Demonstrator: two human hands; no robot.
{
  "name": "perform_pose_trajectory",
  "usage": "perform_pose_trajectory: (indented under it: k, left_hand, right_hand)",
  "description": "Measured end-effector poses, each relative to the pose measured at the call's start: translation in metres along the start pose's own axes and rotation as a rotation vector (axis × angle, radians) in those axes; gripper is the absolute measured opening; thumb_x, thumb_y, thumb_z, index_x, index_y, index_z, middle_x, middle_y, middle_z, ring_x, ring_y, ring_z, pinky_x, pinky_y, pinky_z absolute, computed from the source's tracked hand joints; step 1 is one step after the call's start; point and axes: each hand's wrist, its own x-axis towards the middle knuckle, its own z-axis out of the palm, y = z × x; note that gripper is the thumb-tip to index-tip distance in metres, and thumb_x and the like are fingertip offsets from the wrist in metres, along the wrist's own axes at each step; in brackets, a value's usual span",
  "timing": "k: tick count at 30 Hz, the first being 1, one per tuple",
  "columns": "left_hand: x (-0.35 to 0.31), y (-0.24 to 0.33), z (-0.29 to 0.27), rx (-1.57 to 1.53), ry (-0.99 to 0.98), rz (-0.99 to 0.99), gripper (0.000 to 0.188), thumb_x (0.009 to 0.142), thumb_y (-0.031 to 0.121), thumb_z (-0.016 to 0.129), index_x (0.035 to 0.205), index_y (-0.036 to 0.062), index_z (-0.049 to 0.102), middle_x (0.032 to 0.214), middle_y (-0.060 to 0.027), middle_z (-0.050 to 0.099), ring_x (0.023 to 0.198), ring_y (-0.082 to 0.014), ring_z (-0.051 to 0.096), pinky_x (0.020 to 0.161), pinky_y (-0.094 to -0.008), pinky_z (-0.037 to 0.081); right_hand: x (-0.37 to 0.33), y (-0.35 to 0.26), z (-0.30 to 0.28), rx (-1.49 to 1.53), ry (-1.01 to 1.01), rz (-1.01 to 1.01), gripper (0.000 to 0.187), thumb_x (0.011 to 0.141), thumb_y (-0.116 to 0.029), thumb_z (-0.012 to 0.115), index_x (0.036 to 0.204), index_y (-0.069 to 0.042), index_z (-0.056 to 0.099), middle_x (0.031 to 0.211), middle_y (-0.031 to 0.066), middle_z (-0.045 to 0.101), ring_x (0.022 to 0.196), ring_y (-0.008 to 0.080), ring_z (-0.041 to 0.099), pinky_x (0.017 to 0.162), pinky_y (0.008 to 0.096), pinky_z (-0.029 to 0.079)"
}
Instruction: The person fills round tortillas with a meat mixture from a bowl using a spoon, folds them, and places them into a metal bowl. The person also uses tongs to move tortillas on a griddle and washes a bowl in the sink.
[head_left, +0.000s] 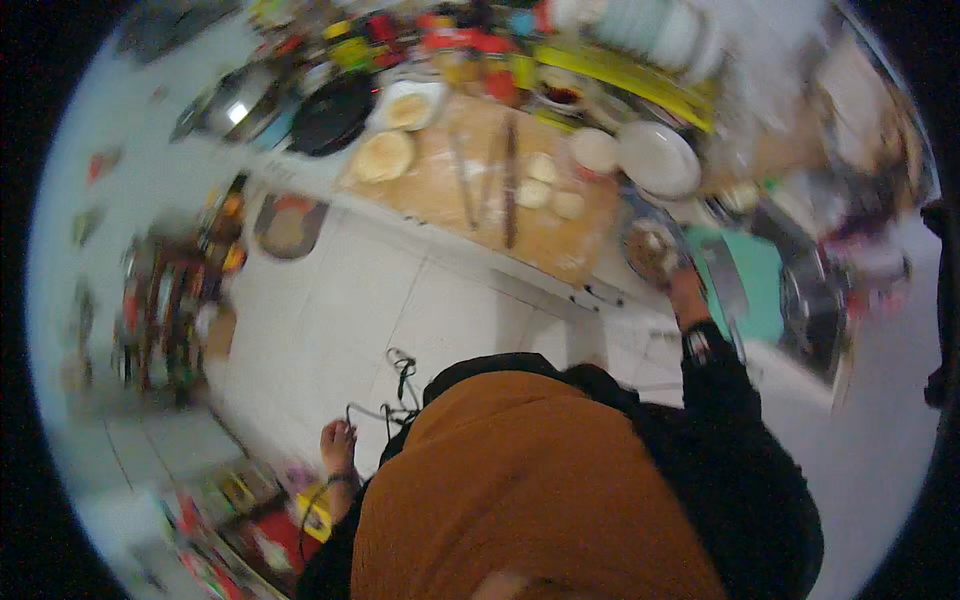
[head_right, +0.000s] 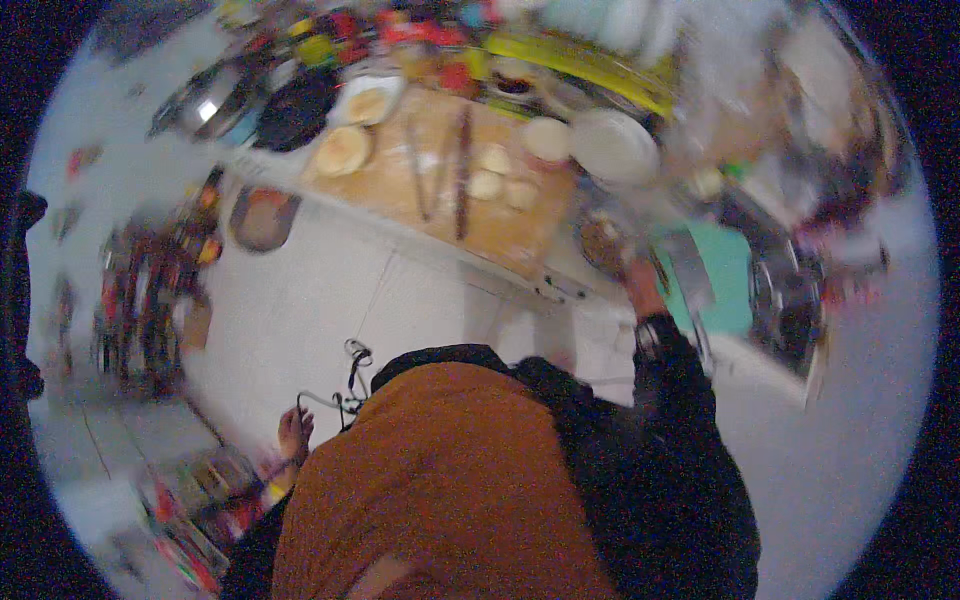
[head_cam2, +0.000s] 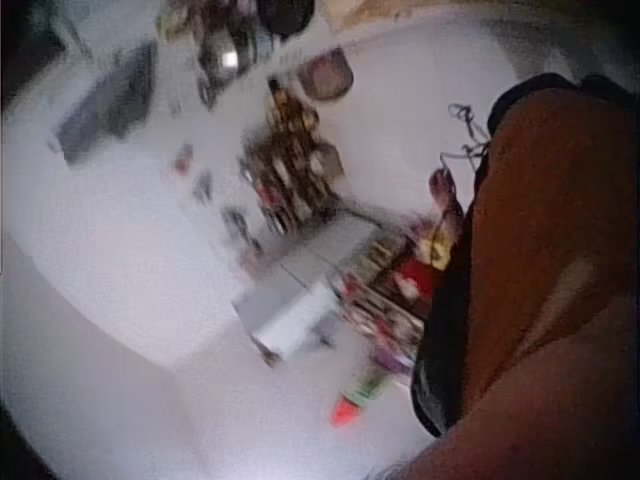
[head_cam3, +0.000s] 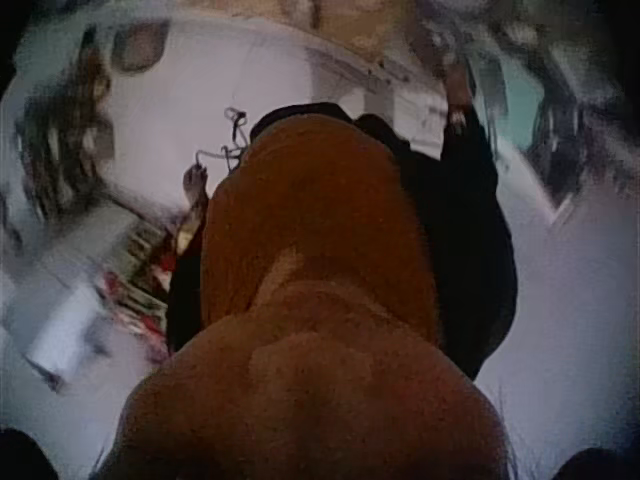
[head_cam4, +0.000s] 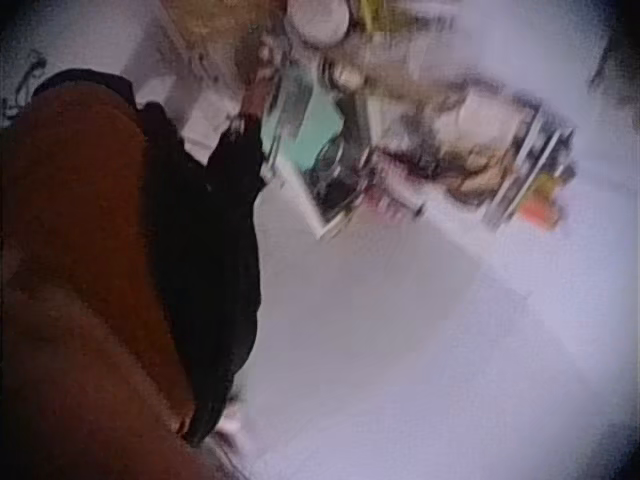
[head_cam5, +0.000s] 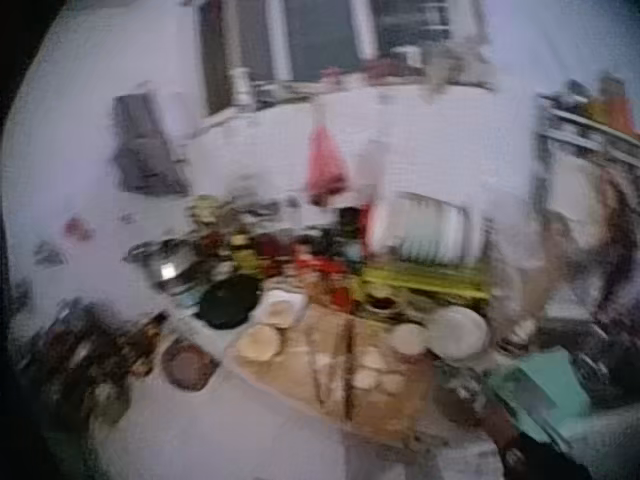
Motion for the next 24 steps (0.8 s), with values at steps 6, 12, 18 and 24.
perform_pose_trajectory:
  k: [6, 12, 18, 24]
  left_hand:
    - [0.045, 0.05, -0.041, 0.161, -0.025, 0.06, 0.025, 0.101, 0.023, 0.059, 0.119, 0.0063, 0.059, 0.11, -0.0072, 0.067, 0.092, -0.0194, 0.066, 0.075, -0.0303, 0.054]
    - [0.046, 0.078, -0.001, 0.218, -0.11, 0.102, 0.04, 0.107, 0.04, 0.047, 0.12, 0.0042, 0.057, 0.12, -0.0095, 0.066, 0.105, -0.0207, 0.066, 0.085, -0.0319, 0.053]
    - [0.06, 0.086, 0.047, 0.32, -0.164, 0.009, 0.04, 0.102, 0.03, 0.058, 0.129, 0.0017, 0.053, 0.127, -0.0123, 0.061, 0.115, -0.0267, 0.061, 0.096, -0.0422, 0.047]
    - [0.041, 0.068, 0.087, 0.962, 0.014, 0.618, 0.057, 0.094, 0.018, 0.071, 0.142, 0.0025, 0.047, 0.148, -0.0195, 0.042, 0.138, -0.034, 0.039, 0.116, -0.0474, 0.032]
  right_hand:
    - [-0.04, -0.048, -0.002, 0.126, 0.18, 0.019, 0.03, 0.089, -0.025, 0.071, 0.108, -0.002, 0.067, 0.096, 0.0186, 0.071, 0.089, 0.0376, 0.068, 0.077, 0.0468, 0.056]
    - [-0.1, -0.038, -0.04, 0.345, 0.572, 0.274, 0.033, 0.099, -0.029, 0.056, 0.09, 0.001, 0.066, 0.086, 0.0237, 0.07, 0.068, 0.0431, 0.066, 0.065, 0.0513, 0.052]
    - [-0.125, 0.01, -0.094, 0.109, 0.796, 0.405, 0.036, 0.099, -0.029, 0.055, 0.079, 0.0, 0.064, 0.083, 0.0279, 0.066, 0.076, 0.05, 0.061, 0.069, 0.0561, 0.048]
    - [-0.098, 0.052, -0.107, 0.235, 0.956, 0.328, 0.022, 0.088, -0.014, 0.06, 0.106, -0.003, 0.06, 0.091, 0.0162, 0.066, 0.085, 0.0353, 0.063, 0.077, 0.0459, 0.051]
